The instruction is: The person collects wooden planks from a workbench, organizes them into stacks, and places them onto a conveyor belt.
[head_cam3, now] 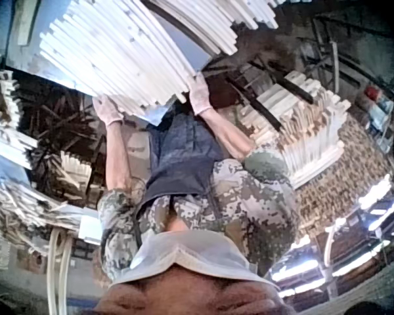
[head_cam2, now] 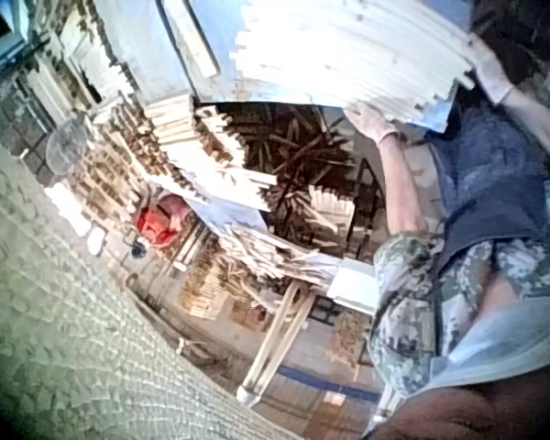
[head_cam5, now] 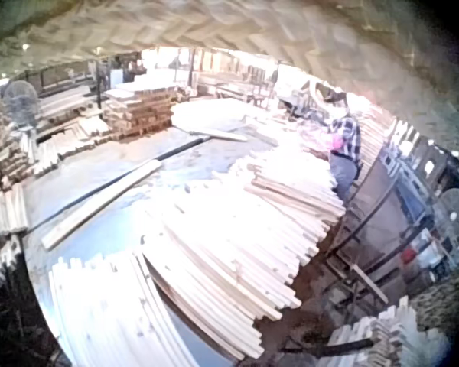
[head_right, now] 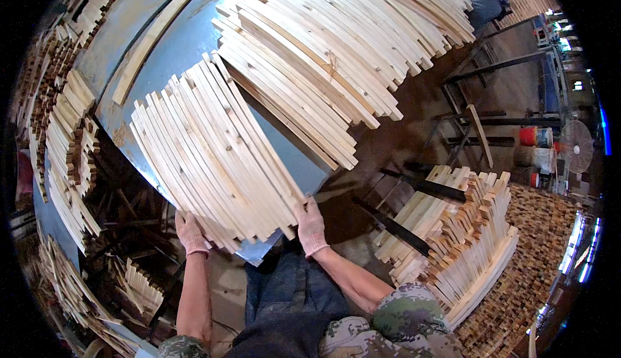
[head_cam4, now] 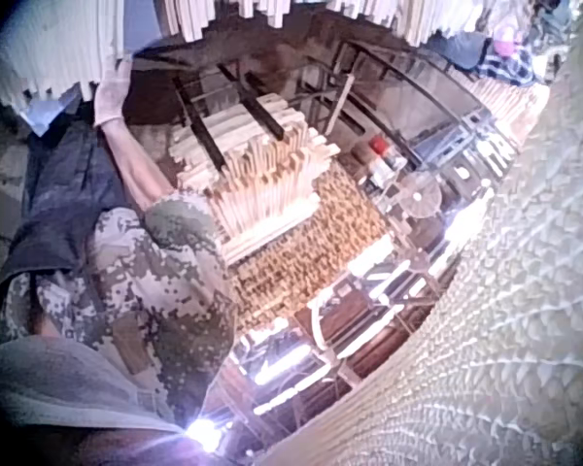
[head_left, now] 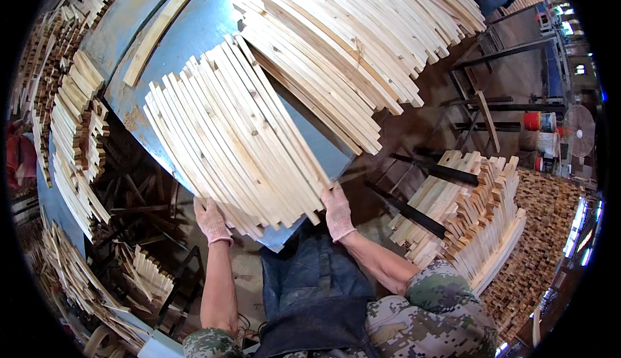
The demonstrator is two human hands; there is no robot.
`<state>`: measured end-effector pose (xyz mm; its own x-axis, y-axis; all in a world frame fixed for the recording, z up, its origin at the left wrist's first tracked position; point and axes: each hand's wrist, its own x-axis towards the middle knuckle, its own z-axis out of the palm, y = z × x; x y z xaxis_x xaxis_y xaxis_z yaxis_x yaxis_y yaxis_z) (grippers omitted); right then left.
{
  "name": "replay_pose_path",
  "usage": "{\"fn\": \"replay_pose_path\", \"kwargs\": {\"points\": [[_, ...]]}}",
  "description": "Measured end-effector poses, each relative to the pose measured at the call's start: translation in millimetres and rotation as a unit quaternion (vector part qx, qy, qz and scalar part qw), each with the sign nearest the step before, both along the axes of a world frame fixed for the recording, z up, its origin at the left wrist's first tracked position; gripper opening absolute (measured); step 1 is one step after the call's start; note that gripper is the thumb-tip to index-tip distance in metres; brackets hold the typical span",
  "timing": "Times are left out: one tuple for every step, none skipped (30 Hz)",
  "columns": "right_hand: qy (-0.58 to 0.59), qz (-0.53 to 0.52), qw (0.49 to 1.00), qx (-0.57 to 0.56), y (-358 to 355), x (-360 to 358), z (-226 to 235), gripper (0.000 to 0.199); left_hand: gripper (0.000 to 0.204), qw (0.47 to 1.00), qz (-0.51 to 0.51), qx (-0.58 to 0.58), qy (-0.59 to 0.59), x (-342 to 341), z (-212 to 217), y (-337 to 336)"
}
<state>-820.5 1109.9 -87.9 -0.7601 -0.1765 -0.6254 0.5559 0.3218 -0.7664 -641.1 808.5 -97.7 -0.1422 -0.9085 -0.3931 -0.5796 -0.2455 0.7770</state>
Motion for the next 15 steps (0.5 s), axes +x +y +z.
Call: {"fn": "replay_pose_path", "kwargs": {"points": [[0.049, 0.079, 0.994, 0.050, 3.0, 7.9, -3.8, 0.068, 0.060, 1.000, 0.013, 0.021, 0.011, 4.1, 1.0, -8.1], [0.052, 0.170, 0.980, 0.090, 1.2, 1.3, 3.9, 0.068, 0.056, 0.999, 0.027, 0.041, 0.022, 7.4, 2.6, -16.7], [0.056, 0.261, 0.955, 0.129, -3.1, -15.5, 24.8, 0.068, 0.053, 0.999, 0.014, 0.038, 0.011, 8.4, 9.1, -24.2], [0.060, 0.351, 0.919, 0.167, -7.5, -33.9, 40.0, 0.068, 0.050, 0.999, 0.003, 0.035, 0.000, 10.1, 13.2, -30.2], [0.075, 0.391, 0.899, 0.183, -14.0, -50.1, 44.0, 0.069, 0.043, 0.999, 0.003, -0.001, -0.047, 15.1, 6.2, -34.5], [0.092, 0.426, 0.877, 0.200, -20.7, -67.3, 46.0, 0.071, 0.042, 0.998, 0.014, 0.029, -0.050, 7.7, 15.2, -37.8], [0.165, 0.467, 0.849, 0.185, -13.3, -74.7, 15.2, 0.070, 0.041, 0.996, 0.025, 0.059, -0.054, 2.6, 25.6, -39.2], [0.239, 0.504, 0.813, 0.166, -10.4, -84.8, -14.4, 0.069, 0.041, 0.994, 0.038, 0.088, -0.056, -2.2, 31.8, -44.2], [0.320, 0.506, 0.789, 0.138, -18.3, -96.9, -22.2, 0.061, 0.043, 0.995, 0.025, 0.074, -0.060, 5.1, 21.2, -53.2], [0.284, 0.566, 0.758, 0.159, -55.7, -123.0, 35.3, 0.048, 0.044, 0.998, 0.021, 0.048, -0.042, 12.6, 19.7, -55.3], [0.384, 0.568, 0.719, 0.110, -54.7, -134.4, 3.9, 0.041, 0.044, 0.999, 0.004, 0.029, -0.028, 10.2, 16.7, -62.3], [0.478, 0.563, 0.672, 0.056, -52.9, -144.6, -29.4, 0.034, 0.044, 1.000, -0.010, 0.009, -0.017, 11.5, 10.8, -70.0], [0.401, 0.576, 0.710, 0.061, -66.8, -155.7, -29.2, 0.033, 0.047, 0.999, -0.029, 0.024, -0.023, 20.5, -0.7, -80.7], [0.441, 0.603, 0.657, 0.097, -82.5, -160.4, -22.5, 0.032, 0.050, 0.999, 0.019, 0.026, 0.016, 26.3, -19.5, -82.7], [0.461, 0.605, 0.635, 0.136, -87.6, -164.6, -26.2, 0.032, 0.053, 1.000, -0.002, 0.021, 0.006, 13.0, -10.4, -83.4]]}}
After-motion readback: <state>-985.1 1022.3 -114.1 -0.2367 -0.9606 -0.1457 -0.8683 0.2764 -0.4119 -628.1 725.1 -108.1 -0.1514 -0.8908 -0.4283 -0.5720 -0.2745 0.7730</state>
